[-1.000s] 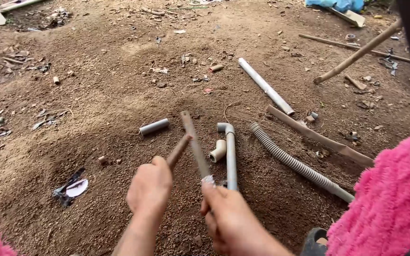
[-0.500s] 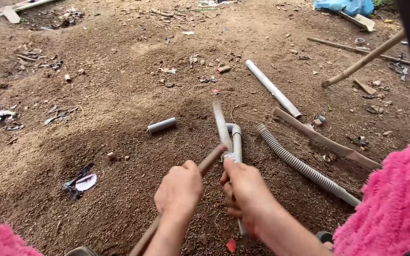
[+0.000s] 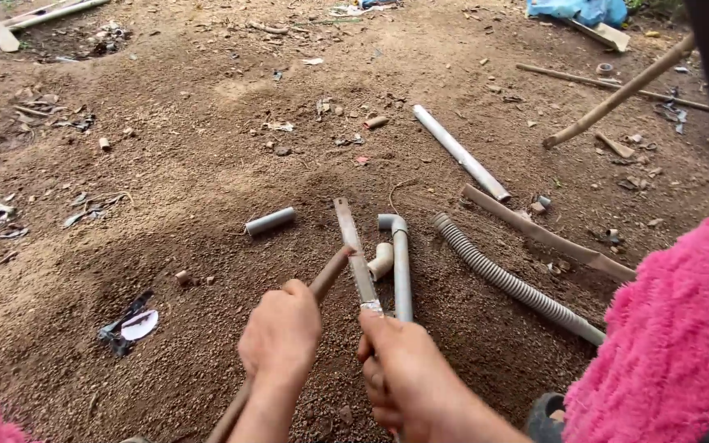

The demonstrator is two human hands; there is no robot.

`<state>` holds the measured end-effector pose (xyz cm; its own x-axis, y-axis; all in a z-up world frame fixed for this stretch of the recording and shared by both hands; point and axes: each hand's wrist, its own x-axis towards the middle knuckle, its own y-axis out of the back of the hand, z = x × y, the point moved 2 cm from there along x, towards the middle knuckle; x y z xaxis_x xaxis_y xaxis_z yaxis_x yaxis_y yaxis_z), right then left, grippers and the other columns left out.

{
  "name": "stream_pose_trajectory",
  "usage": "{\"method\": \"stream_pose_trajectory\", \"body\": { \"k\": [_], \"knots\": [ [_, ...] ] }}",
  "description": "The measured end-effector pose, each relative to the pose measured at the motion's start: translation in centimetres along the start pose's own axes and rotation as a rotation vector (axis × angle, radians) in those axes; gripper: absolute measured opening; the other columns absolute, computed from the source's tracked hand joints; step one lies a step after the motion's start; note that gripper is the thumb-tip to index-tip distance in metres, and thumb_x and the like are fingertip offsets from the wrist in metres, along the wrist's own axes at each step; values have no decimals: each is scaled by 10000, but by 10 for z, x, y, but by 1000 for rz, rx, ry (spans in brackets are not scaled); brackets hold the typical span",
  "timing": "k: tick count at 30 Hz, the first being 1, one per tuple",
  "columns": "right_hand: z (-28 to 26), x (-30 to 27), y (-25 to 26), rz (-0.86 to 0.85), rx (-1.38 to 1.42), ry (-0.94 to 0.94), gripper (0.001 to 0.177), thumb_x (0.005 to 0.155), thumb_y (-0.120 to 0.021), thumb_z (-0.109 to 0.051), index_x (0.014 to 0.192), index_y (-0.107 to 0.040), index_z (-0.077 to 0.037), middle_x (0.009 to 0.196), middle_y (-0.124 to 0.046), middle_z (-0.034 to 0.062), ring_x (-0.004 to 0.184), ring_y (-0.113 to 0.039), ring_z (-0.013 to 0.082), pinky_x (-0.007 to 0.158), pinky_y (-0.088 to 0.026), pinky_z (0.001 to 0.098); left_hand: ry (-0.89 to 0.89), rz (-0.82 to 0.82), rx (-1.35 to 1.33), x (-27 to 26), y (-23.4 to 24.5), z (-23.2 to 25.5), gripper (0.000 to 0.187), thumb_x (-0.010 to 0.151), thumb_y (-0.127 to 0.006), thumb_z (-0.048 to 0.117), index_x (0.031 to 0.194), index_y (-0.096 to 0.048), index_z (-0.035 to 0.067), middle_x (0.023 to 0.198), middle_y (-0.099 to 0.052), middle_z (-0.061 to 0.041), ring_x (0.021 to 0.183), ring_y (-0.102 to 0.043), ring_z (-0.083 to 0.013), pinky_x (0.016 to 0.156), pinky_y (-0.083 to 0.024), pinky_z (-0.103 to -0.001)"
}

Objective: Cutting a PVC pipe with a hacksaw blade, scraping the edges with a knife, and assembling it with other pipe fittings on the ground.

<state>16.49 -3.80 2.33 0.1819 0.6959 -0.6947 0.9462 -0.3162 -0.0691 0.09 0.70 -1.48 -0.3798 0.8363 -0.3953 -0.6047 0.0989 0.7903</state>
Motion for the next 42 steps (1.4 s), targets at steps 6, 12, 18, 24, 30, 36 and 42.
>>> {"method": "stream_pose_trajectory", "body": {
  "k": [6,12,18,24,30,36,42],
  "knots": [
    [-2,-20,-17,-59,5,21,381,1166,-468,-343,950,-558,-42,563,-354,-32,415,-205,105,370,-171,291,-40,-59,14,-20,-9,8,672,1144,-192,393,875,-754,142,624,-628,28,493,-529,-118,463,-393,-276],
    [16,-24,-6,-111,75,-78,356,1159,-500,-348,960,-557,-59,560,-361,-29,417,-229,111,374,-177,287,-92,88,-1,-17,-8,6,696,1131,-221,382,795,-777,133,572,-657,3,462,-578,-174,458,-429,-313],
    [8,-26,-11,-140,162,-21,372,1184,-450,-353,985,-532,-50,565,-336,-14,411,-209,100,350,-153,282,-91,127,23,-21,-5,1,750,1160,-219,381,673,-738,147,528,-656,-10,417,-588,-180,395,-429,-299],
    [30,-43,1,-218,129,-150,424,1193,-460,-408,949,-516,-66,536,-313,-8,374,-189,107,335,-144,274,-59,202,-2,0,-8,-3,751,1166,-218,381,659,-717,138,493,-581,20,397,-508,-159,399,-367,-290],
    [1,-14,-9,-155,233,-59,351,1187,-494,-342,980,-534,-61,573,-374,-39,421,-255,76,349,-204,241,-198,168,19,-18,-24,7,729,1178,-247,355,565,-592,166,434,-490,63,327,-412,-82,307,-270,-231],
    [23,-51,-10,-141,145,-191,366,1175,-498,-391,1014,-559,-68,567,-347,-23,405,-240,110,344,-170,282,-79,183,-48,2,-4,-3,744,1197,-225,384,641,-672,171,465,-469,93,365,-344,-79,350,-249,-243],
    [0,-6,-17,-212,318,-72,354,1189,-475,-354,964,-515,-83,561,-354,-52,392,-227,52,318,-161,225,-193,290,59,-15,-20,5,775,1169,-219,385,618,-696,122,511,-648,-46,395,-596,-202,352,-438,-316]
  ]
}}
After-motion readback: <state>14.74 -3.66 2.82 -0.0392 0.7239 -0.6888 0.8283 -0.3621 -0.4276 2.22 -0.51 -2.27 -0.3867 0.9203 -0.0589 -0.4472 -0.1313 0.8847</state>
